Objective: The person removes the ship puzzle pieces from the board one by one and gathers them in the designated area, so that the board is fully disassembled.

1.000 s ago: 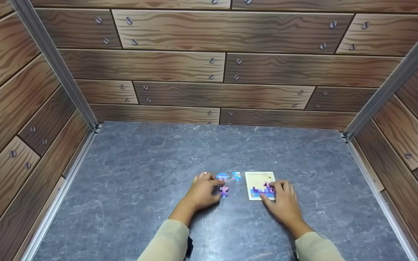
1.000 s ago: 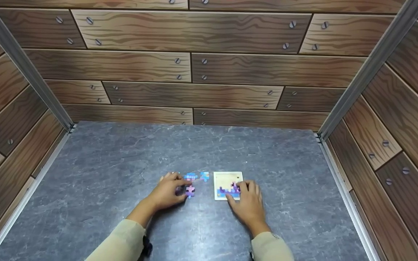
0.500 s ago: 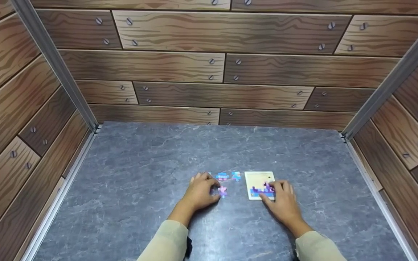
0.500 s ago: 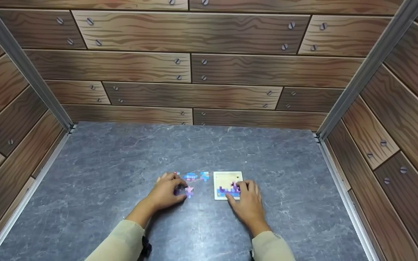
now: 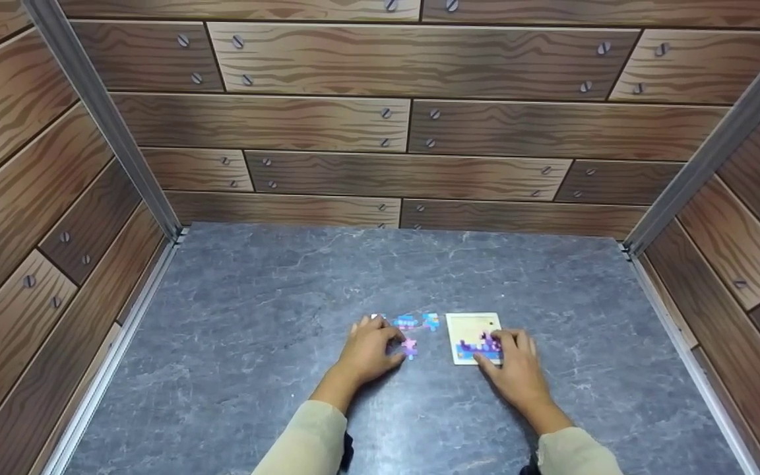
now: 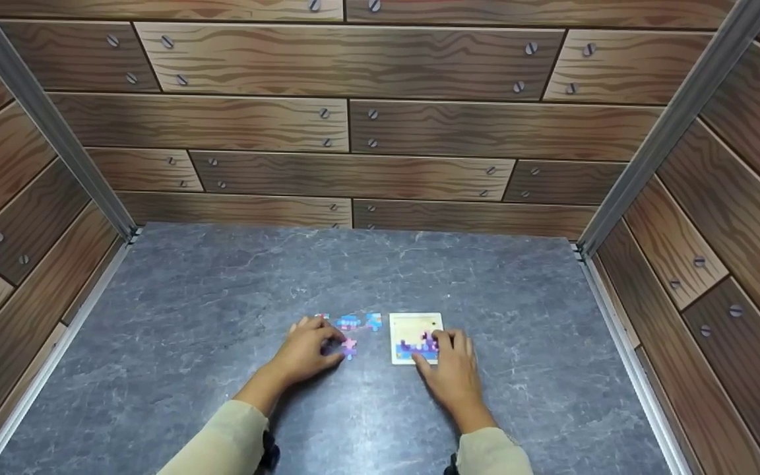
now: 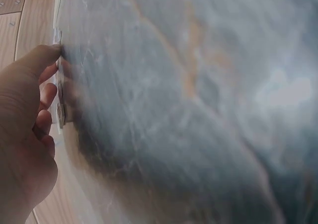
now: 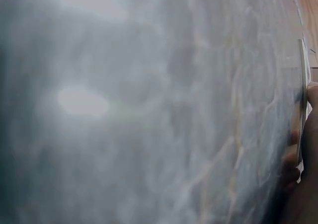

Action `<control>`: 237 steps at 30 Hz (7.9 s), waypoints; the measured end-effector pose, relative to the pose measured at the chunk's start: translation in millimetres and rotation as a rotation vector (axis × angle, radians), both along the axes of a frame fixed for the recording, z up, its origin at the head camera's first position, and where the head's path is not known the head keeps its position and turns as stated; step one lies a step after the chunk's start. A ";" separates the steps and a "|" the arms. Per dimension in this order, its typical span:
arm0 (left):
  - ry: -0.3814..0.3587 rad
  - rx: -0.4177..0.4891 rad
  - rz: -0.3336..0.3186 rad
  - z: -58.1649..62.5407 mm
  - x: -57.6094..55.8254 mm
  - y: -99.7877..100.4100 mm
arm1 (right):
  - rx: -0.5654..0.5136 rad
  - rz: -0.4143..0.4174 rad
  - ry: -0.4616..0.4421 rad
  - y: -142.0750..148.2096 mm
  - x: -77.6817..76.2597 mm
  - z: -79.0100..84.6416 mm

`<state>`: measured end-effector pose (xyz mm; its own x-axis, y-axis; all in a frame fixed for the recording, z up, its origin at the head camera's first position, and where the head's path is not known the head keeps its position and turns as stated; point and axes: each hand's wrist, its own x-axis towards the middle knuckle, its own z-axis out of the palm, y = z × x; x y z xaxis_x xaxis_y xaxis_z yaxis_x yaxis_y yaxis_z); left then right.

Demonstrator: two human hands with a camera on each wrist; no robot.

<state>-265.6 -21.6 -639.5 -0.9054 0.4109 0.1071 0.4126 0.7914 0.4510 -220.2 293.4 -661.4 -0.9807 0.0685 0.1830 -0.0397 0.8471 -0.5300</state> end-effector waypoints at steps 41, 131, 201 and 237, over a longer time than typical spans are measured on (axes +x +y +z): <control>-0.106 0.269 -0.143 6.7 -9.0 139.6 | 0.025 -0.073 0.017 18.3 6.3 -4.4; -0.058 0.255 -0.039 -2.9 -15.0 159.8 | 0.026 -0.079 0.035 13.8 6.5 -4.5; -0.139 0.266 -0.061 14.0 -10.2 57.3 | 0.029 -0.074 -0.053 19.5 7.0 -2.7; -0.074 0.007 -0.006 10.4 6.8 52.9 | -0.025 -0.070 -0.057 14.4 6.3 0.0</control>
